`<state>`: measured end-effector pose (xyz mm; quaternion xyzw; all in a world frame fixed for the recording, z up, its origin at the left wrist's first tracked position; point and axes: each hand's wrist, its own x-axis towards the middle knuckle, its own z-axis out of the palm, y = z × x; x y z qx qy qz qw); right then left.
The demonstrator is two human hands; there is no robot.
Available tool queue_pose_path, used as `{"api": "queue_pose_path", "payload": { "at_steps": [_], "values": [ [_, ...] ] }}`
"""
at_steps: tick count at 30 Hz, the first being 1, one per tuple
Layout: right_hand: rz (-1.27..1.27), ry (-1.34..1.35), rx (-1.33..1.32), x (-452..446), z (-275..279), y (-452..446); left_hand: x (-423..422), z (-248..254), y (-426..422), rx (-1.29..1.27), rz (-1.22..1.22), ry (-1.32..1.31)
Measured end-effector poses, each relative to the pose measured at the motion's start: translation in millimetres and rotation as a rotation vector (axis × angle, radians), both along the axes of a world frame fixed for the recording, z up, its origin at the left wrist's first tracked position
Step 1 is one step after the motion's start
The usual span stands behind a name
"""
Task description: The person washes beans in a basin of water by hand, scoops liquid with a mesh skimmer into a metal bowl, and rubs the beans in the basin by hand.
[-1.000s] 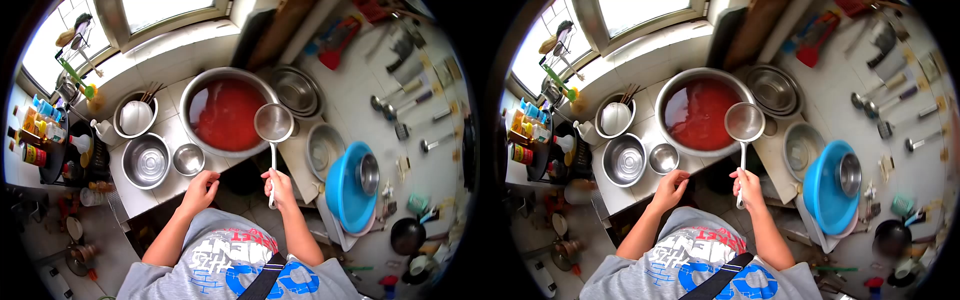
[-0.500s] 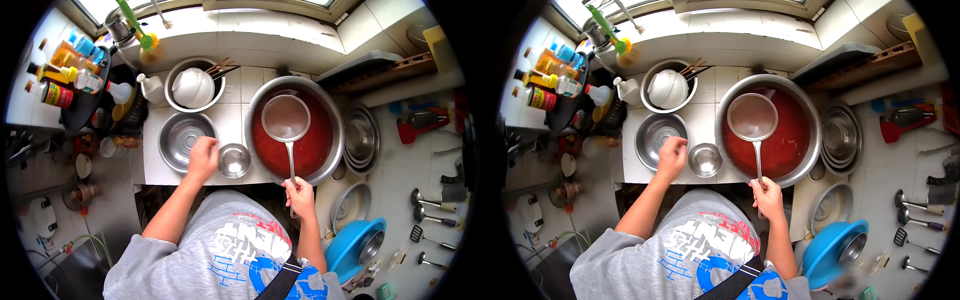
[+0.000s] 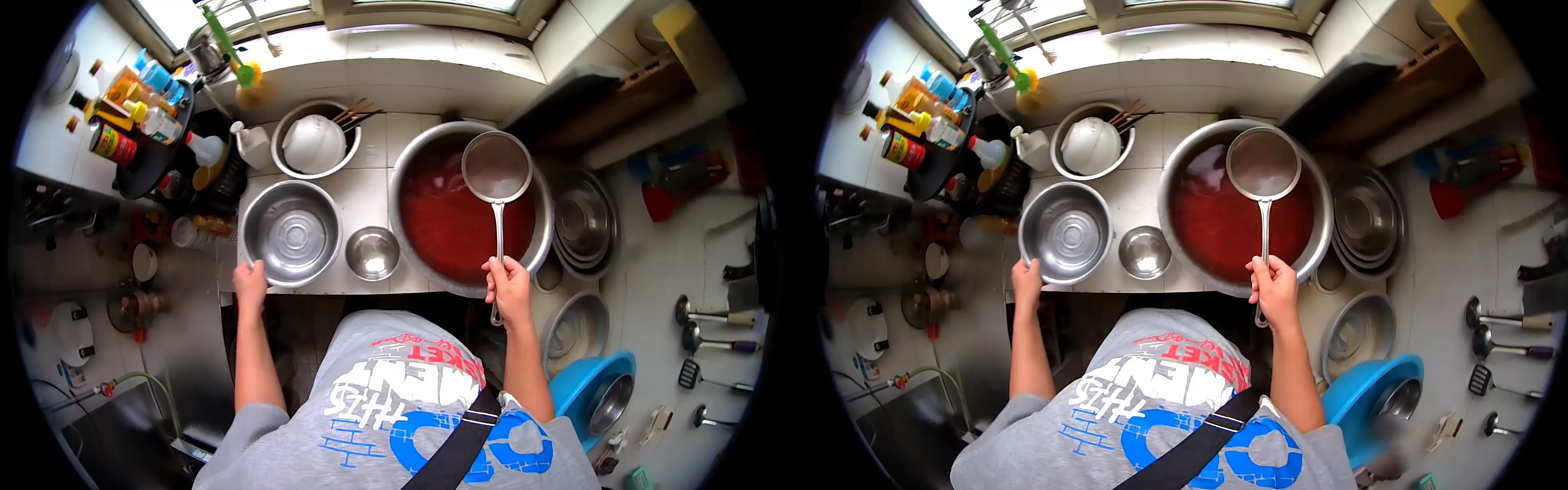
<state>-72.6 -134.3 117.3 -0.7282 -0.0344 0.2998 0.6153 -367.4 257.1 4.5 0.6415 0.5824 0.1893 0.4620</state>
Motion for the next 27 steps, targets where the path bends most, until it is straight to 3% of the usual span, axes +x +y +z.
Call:
{"api": "queue_pose_path", "payload": {
  "at_steps": [1, 4, 8, 15, 19, 27],
  "values": [
    [-0.026, -0.011, 0.004, 0, 0, -9, -3, 13, 1, 0.111, -0.064, 0.121],
    [-0.109, -0.017, 0.001, -1, 3, -31, 25, 64, -10, 0.279, -0.275, 0.154],
    [-0.246, -0.025, 0.025, -4, 3, -58, 129, 109, -53, 0.609, -0.564, -0.184],
    [-0.415, -0.047, 0.08, -25, 9, -95, 294, 71, -133, 0.82, -0.804, -0.18],
    [-0.462, -0.053, 0.058, -41, 13, -105, 323, 53, -165, 0.78, -0.914, -0.066],
    [-0.46, -0.045, 0.03, -57, 14, -101, 345, 24, -192, 0.688, -1.002, -0.144]
  ]
}}
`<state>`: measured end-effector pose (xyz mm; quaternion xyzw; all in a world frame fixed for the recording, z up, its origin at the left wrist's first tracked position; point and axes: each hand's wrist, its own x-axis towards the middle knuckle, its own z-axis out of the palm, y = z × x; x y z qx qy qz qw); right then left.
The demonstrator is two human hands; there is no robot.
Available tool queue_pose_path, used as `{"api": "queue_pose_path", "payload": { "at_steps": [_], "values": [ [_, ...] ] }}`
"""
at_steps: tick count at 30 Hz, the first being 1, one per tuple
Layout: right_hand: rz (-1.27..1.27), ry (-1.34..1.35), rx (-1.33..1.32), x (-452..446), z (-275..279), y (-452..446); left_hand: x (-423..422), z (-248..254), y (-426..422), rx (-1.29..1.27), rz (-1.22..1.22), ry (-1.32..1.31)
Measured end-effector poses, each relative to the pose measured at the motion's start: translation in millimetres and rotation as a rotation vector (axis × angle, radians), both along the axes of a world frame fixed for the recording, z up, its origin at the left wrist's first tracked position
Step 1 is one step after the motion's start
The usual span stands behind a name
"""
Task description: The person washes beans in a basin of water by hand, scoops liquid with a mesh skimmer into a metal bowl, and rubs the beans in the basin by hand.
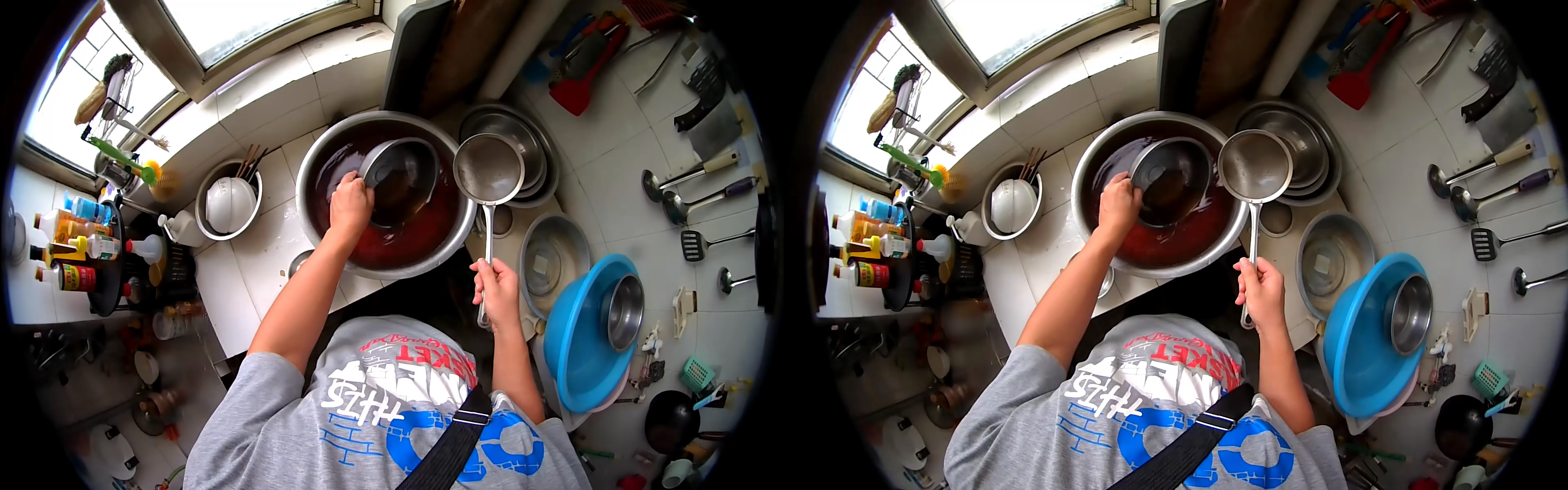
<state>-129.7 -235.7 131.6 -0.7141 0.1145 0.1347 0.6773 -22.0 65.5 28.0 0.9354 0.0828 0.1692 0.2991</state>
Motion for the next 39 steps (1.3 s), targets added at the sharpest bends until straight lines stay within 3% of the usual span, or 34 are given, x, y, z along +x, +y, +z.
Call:
{"api": "queue_pose_path", "payload": {
  "at_steps": [1, 4, 9, 15, 18, 21, 24, 29, 32, 36, 39],
  "values": [
    [0.01, 0.0, 0.011, 0, -1, 1, 0, 1, -1, -0.053, 0.002, -0.038],
    [0.053, 0.013, -0.012, 0, 3, 7, 0, 13, 1, -0.252, 0.152, 0.31],
    [0.204, 0.056, -0.09, 5, 6, 16, -13, 6, 10, -0.587, 0.195, 0.457],
    [0.433, 0.223, -0.23, 28, -19, 44, -39, 15, 12, -0.7, 0.229, 0.361],
    [0.403, 0.212, -0.249, 39, -23, 67, -53, 35, 16, -0.637, 0.275, 0.304],
    [0.559, 0.218, -0.238, 47, -13, 78, -59, 12, 35, -0.837, 0.293, 0.283],
    [0.506, 0.088, -0.407, 48, -10, 90, -69, 9, 49, -0.851, 0.354, 0.214],
    [0.675, 0.089, -0.519, 54, 16, 106, -92, 37, 65, -0.739, 0.439, 0.215],
    [0.837, 0.188, -0.456, 59, 27, 117, -104, 26, 79, -0.702, 0.478, 0.163],
    [0.814, 0.241, -0.275, 48, 9, 140, -120, 4, 101, -0.641, 0.542, 0.088],
    [0.786, 0.53, 0.108, 44, 3, 153, -133, 4, 113, -0.782, 0.547, 0.073]
  ]
}}
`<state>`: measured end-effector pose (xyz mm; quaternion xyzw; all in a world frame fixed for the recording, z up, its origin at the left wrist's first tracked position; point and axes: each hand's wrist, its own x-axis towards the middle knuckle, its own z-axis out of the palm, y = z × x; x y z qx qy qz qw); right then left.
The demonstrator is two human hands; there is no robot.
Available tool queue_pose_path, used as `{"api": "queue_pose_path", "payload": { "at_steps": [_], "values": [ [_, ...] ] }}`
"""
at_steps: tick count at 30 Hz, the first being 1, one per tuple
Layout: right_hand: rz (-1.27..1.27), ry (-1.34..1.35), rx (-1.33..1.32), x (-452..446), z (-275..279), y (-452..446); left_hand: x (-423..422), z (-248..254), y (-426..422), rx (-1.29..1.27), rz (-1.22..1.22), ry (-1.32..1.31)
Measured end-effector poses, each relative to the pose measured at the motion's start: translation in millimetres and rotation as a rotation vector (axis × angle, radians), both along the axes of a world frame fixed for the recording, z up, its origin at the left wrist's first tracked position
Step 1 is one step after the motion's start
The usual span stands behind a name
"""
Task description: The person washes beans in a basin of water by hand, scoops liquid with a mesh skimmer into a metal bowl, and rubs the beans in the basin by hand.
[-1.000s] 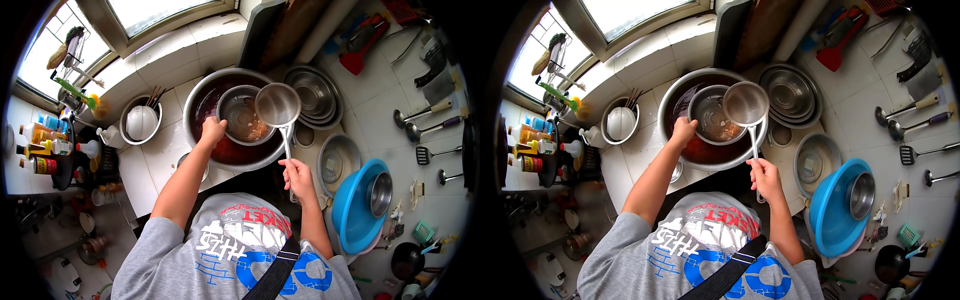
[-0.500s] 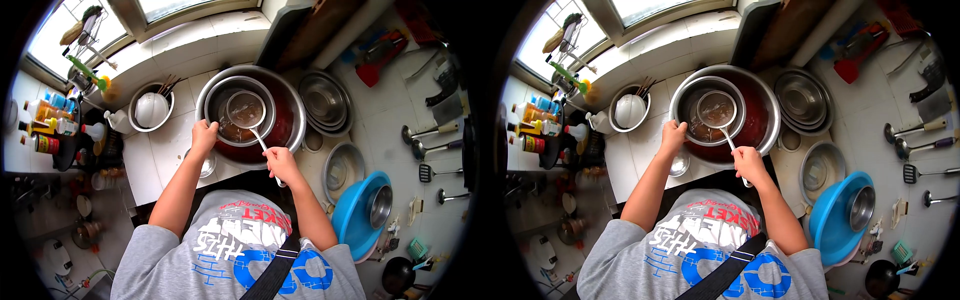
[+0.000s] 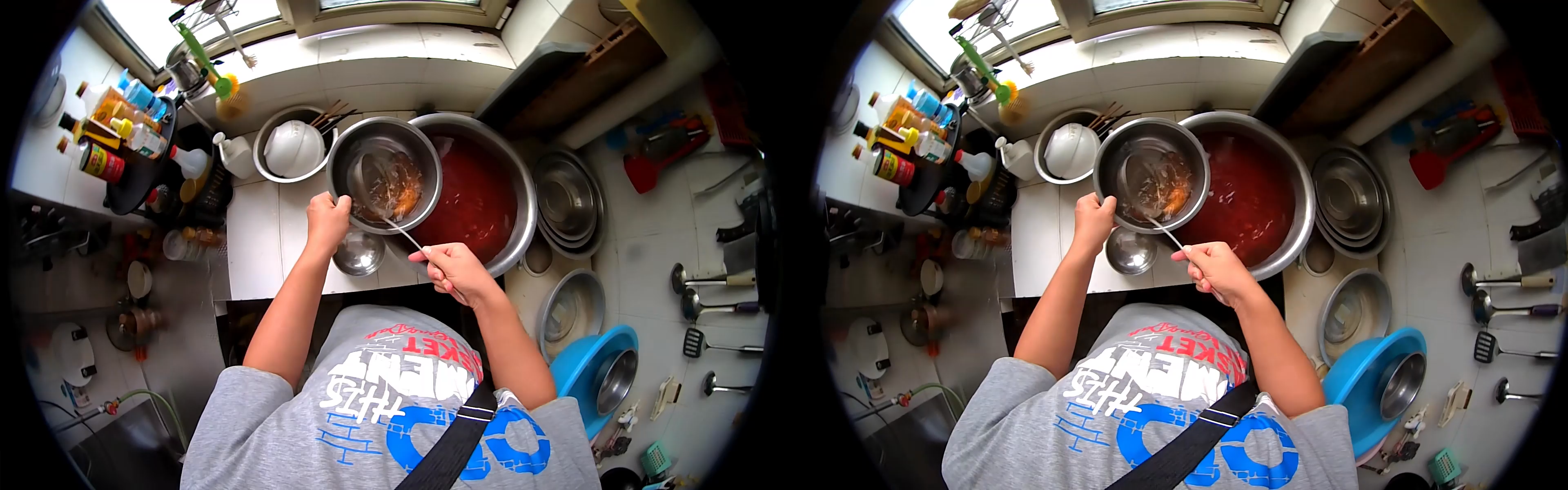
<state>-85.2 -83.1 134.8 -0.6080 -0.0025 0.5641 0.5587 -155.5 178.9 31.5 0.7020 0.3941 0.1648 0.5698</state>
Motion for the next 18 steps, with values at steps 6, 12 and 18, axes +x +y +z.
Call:
{"api": "queue_pose_path", "payload": {
  "at_steps": [6, 12, 18],
  "values": [
    [-0.111, 0.474, 0.318, -15, -17, 7, -27, 42, 6, -0.237, 0.113, -0.107],
    [-0.108, 0.921, 0.635, -20, -41, 20, -59, 46, 25, -0.312, 0.184, -0.123],
    [0.119, 0.322, 0.332, -24, -11, 41, -104, 32, 46, -0.263, 0.26, -0.104]
  ]
}}
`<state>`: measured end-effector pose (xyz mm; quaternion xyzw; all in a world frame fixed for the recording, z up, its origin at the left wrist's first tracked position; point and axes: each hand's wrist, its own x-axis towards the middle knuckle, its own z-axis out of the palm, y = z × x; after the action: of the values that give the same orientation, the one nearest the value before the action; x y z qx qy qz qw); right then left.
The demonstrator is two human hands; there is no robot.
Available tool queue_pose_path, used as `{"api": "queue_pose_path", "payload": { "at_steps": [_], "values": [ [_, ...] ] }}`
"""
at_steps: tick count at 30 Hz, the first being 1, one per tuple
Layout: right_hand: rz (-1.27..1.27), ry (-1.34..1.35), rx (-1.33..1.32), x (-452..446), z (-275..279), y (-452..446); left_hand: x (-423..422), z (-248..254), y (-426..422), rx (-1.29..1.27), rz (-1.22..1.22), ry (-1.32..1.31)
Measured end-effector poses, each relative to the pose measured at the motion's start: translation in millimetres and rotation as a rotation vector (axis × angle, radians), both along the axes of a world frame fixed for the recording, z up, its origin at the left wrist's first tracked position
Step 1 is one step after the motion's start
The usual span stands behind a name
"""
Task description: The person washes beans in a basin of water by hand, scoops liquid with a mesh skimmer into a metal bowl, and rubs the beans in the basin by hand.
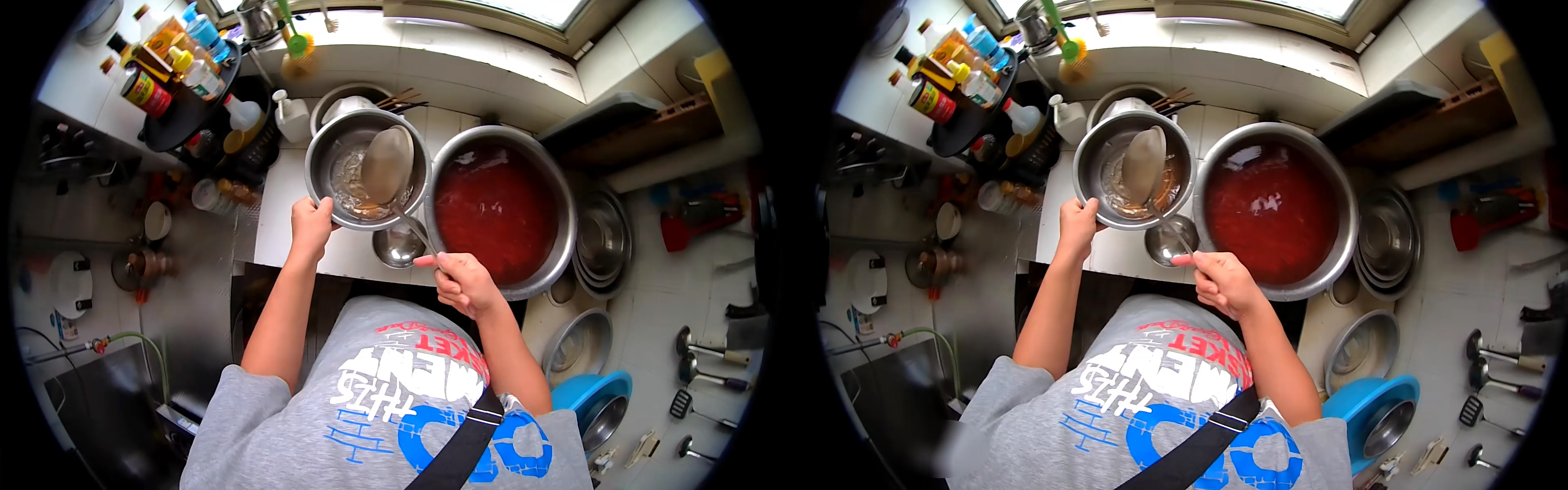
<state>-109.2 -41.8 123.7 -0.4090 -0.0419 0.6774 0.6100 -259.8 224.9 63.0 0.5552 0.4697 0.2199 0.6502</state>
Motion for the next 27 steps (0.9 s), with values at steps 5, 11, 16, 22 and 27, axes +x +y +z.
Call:
{"api": "queue_pose_path", "payload": {
  "at_steps": [5, 11, 16, 22, 27],
  "values": [
    [0.09, -1.162, -0.23, -22, 21, 30, -36, 3, 1, -0.036, 0.126, 0.0],
    [0.125, -1.46, -0.138, -29, 13, 52, -75, -34, 9, -0.066, 0.193, 0.027],
    [0.207, -1.472, -0.08, -31, -3, 67, -91, -50, 9, -0.088, 0.254, 0.011],
    [0.344, -1.02, -0.251, -52, -26, 97, -95, -48, 8, 0.022, 0.286, 0.029],
    [0.346, -1.161, -0.147, -56, -36, 97, -91, -34, 13, 0.329, 0.25, 0.169]
  ]
}}
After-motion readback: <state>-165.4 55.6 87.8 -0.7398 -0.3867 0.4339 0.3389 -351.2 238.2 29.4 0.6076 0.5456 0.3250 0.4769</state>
